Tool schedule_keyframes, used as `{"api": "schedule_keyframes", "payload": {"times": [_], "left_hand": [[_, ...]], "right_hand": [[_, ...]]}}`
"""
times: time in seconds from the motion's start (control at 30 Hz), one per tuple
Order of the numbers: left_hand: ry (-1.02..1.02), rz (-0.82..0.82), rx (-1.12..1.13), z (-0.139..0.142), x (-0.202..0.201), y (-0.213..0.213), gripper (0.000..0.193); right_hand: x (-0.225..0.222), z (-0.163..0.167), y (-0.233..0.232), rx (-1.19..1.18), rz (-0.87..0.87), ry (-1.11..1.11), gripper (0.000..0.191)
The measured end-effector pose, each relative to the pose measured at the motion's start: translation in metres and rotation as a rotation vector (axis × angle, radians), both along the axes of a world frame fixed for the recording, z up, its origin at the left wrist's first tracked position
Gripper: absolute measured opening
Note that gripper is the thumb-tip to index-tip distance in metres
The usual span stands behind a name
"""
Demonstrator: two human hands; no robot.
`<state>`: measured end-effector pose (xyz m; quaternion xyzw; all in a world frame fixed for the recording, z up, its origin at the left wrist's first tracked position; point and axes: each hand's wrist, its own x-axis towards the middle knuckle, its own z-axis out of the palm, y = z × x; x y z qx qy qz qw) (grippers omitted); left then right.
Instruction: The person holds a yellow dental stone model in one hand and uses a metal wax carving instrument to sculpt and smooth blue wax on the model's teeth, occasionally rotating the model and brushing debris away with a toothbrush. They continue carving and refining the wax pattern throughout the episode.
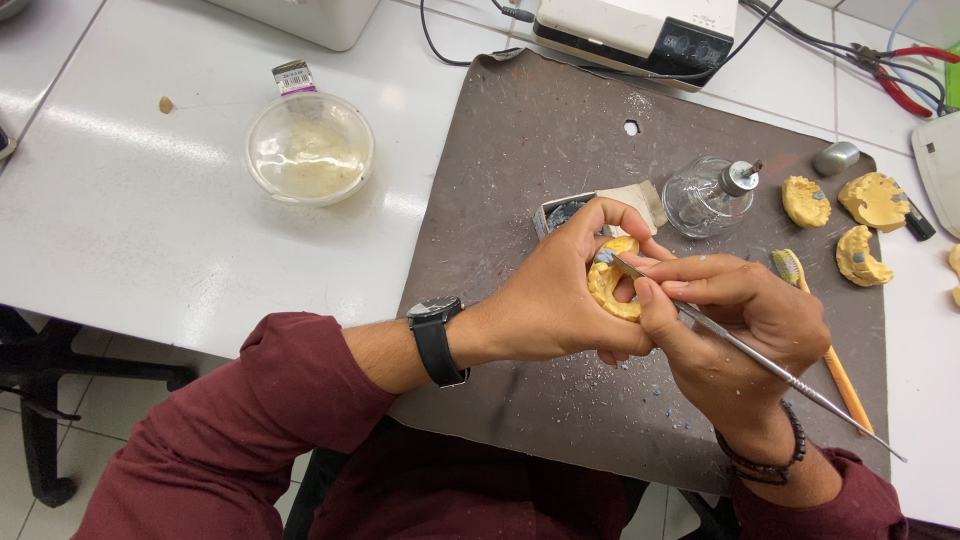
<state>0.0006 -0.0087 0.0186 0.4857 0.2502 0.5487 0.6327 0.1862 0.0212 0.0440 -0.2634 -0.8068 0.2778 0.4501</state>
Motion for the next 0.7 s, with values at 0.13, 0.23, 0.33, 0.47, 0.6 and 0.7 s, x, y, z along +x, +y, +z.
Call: {"api": "schedule_keyframes", "payload": {"times": [0.13, 0.23, 0.33, 0.47, 0.6, 0.7], "left_hand": [[0.016, 0.019, 0.023, -0.0038, 0.0003, 0.0000, 0.065], [0.028, 0.031, 0.033, -0.0044, 0.0006, 0.0000, 0.065], [0.024, 0.044, 0.046, -0.0037, 0.0013, -0.0005, 0.064], [0.063, 0.054, 0.037, -0.0024, 0.0002, -0.0016, 0.062], [0.101, 0.081, 0.058, -0.0019, 0.0000, -0.0010, 0.062], [0.146, 0.116, 0.102, -0.0017, 0.0001, -0.0012, 0.060]], "right_hand": [[-0.0015, -0.0008, -0.0022, -0.008, -0.013, 0.008, 0.015], [-0.0024, -0.0017, -0.0024, 0.002, -0.026, 0.002, 0.015], [-0.0028, -0.0025, -0.0034, -0.007, -0.025, 0.013, 0.014], [-0.0039, -0.0021, -0.0037, -0.017, -0.041, 0.011, 0.015], [-0.0036, -0.0029, -0.0044, -0.017, -0.059, 0.003, 0.015], [-0.0020, -0.0052, -0.0034, 0.003, -0.046, 0.014, 0.015]]}}
